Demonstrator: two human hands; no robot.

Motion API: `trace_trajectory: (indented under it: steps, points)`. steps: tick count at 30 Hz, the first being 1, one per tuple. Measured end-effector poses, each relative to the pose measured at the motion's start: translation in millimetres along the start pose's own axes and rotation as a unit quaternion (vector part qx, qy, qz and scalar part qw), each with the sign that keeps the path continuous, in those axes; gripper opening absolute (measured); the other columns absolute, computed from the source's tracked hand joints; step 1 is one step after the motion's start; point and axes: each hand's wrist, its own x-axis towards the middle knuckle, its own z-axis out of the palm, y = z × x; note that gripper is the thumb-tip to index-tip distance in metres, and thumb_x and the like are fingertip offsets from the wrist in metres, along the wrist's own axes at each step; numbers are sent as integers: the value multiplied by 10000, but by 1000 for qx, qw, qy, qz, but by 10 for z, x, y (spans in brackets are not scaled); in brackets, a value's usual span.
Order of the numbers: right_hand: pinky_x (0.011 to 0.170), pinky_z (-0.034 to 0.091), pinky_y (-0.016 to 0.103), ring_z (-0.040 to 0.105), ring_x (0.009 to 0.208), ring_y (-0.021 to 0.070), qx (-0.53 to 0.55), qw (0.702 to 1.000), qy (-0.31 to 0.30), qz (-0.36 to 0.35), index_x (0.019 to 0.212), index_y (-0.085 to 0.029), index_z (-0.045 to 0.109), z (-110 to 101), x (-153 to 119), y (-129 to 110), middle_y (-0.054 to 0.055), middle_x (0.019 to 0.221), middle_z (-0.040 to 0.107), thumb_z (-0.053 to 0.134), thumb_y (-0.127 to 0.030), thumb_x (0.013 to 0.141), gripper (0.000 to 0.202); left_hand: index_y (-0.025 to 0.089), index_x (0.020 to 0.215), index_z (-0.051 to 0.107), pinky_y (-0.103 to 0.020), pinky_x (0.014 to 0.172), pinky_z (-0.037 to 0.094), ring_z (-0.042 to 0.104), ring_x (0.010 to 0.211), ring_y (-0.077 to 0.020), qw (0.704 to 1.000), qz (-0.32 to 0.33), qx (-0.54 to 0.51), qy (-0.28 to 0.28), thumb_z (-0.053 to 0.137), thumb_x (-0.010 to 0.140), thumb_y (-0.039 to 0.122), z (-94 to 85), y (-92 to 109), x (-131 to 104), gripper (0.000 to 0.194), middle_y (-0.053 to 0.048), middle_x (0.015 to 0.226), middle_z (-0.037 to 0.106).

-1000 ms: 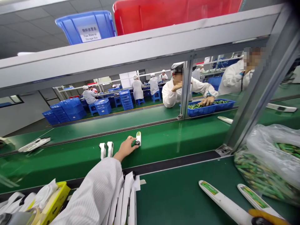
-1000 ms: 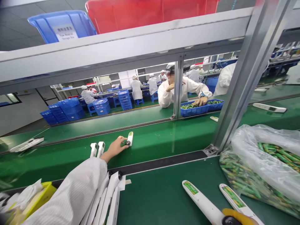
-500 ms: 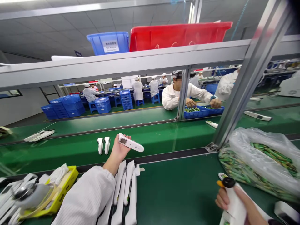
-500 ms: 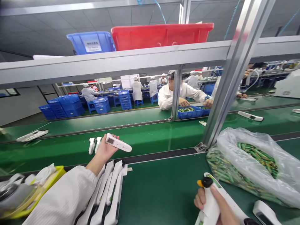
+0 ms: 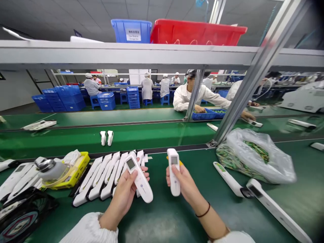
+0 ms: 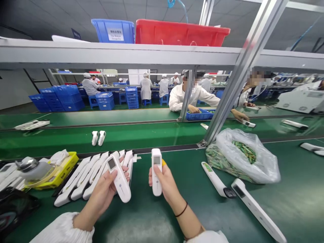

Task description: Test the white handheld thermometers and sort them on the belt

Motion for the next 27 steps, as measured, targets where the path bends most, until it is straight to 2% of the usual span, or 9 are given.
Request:
trace_trajectory:
  steps: [4, 9, 12, 14, 17, 20, 23, 27]
  points:
    - [509, 463, 215, 549, 508, 87, -50, 998, -36, 27, 801, -160, 540, -9, -67, 143, -10, 633, 593, 686, -481, 763, 355, 152, 935, 633, -246, 701, 528, 627, 735, -141, 989, -5, 132, -73, 624, 843, 371, -132, -209, -105, 237, -45, 870, 677]
    - [540, 482, 206, 584, 546, 91, -71, 996, -25, 55, 814, -146, 570, -56, -152, 147, 4, 651, 628, 698, -487, 746, 370, 154, 970, 615, -232, 653, 484, 602, 691, -137, 972, -50, 192, -125, 608, 835, 445, -124, -266, -123, 321, -37, 760, 660]
    - [540, 497, 211, 618, 555, 114, -78, 993, -36, 81, 816, -126, 590, -70, -140, 122, 41, 629, 660, 682, -502, 750, 392, 148, 988, 602, -218, 600, 474, 576, 639, -112, 970, -65, 200, -122, 623, 814, 466, -111, -284, -110, 363, -45, 824, 643]
    - [467, 470, 194, 600, 476, 113, -88, 990, -46, 103, 777, -114, 593, -84, -112, 123, 57, 562, 654, 646, -517, 771, 407, 157, 1107, 566, -223, 554, 476, 557, 596, -99, 972, -73, 190, -119, 613, 816, 475, -117, -315, -100, 434, -56, 894, 624]
    - [353, 416, 178, 544, 356, 108, -89, 986, -46, 136, 710, -122, 559, -108, -70, 158, 32, 466, 605, 621, -533, 773, 420, 216, 1358, 356, -249, 488, 486, 556, 560, -115, 977, -85, 166, -106, 602, 822, 472, -128, -374, -89, 643, -49, 903, 590]
    - [294, 406, 185, 529, 330, 105, -63, 986, -28, 152, 727, -157, 493, -120, -54, 193, -6, 545, 614, 661, -508, 734, 389, 262, 1450, 156, -265, 469, 500, 563, 564, -130, 980, -90, 152, -91, 589, 839, 444, -126, -414, -90, 771, -42, 897, 571]
    - [276, 397, 176, 517, 326, 92, -44, 984, -21, 174, 753, -172, 458, -126, -57, 191, -20, 587, 613, 656, -468, 741, 357, 274, 1465, 121, -266, 497, 510, 565, 578, -125, 981, -99, 140, -87, 582, 854, 395, -117, -428, -101, 775, -45, 919, 566]
    - [284, 405, 178, 518, 336, 94, -30, 983, -9, 183, 761, -156, 486, -142, -57, 159, -14, 572, 597, 615, -435, 768, 308, 287, 1466, 128, -319, 553, 543, 592, 618, -152, 983, -110, 120, -85, 579, 859, 360, -100, -422, -111, 760, -65, 973, 571]
